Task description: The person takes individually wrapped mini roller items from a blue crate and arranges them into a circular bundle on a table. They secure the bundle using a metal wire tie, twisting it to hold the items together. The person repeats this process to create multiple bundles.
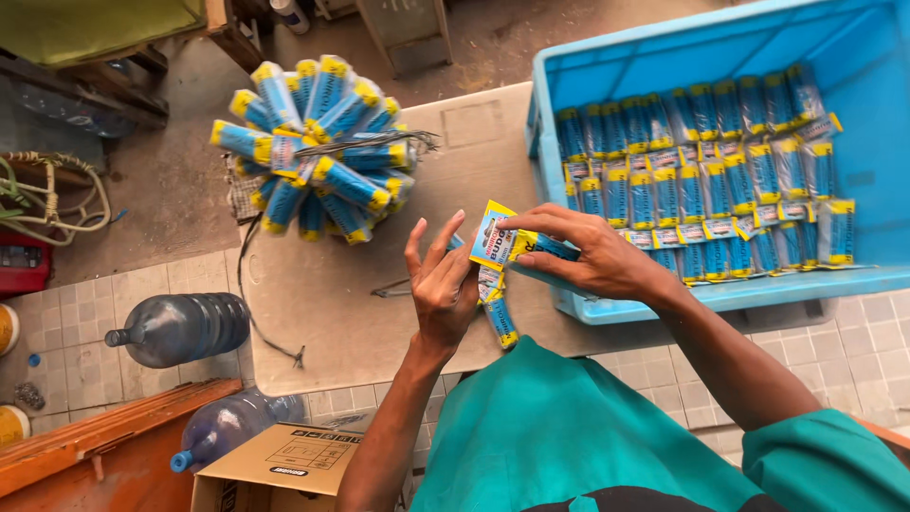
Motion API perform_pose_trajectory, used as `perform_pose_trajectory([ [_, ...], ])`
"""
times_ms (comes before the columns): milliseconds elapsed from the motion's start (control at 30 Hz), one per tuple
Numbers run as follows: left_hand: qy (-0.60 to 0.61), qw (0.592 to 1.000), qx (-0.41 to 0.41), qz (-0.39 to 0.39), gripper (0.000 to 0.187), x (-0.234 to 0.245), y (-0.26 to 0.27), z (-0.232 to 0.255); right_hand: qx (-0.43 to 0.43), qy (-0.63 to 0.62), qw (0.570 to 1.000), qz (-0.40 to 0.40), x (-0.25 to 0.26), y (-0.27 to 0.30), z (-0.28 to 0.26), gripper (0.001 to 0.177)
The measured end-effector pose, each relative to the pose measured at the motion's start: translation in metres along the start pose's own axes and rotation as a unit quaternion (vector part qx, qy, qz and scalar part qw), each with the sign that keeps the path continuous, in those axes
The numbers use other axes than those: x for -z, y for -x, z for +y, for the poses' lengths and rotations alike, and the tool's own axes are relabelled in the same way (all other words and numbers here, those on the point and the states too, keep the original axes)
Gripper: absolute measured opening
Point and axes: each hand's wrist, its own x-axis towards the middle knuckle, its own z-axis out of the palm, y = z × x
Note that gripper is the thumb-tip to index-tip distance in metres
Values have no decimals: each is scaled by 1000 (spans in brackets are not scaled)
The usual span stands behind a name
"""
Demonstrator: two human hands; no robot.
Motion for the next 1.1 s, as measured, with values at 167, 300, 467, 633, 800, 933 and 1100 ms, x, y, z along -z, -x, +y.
perform_pose_trajectory([
  [167,30,998,-3,59,22,30,-11,-6,38,-15,999,-14,-13,-10,-24,44],
  [300,31,994,-14,105,22,39,-14,-2,61,-29,997,-22,-14,-10,-33,45],
  [467,25,988,-48,143,22,39,-26,7,82,-37,995,-33,0,-10,-51,43],
  [633,10,983,-76,165,16,27,-30,16,87,-16,996,-17,11,-2,-66,42],
  [800,19,975,-52,216,17,18,-38,27,89,23,996,-10,18,6,-78,40],
  [933,18,973,-95,210,31,24,-42,28,73,60,995,-1,22,8,-87,39],
  [1100,-62,960,-191,194,15,32,-50,30,100,128,985,56,15,11,-78,37],
])
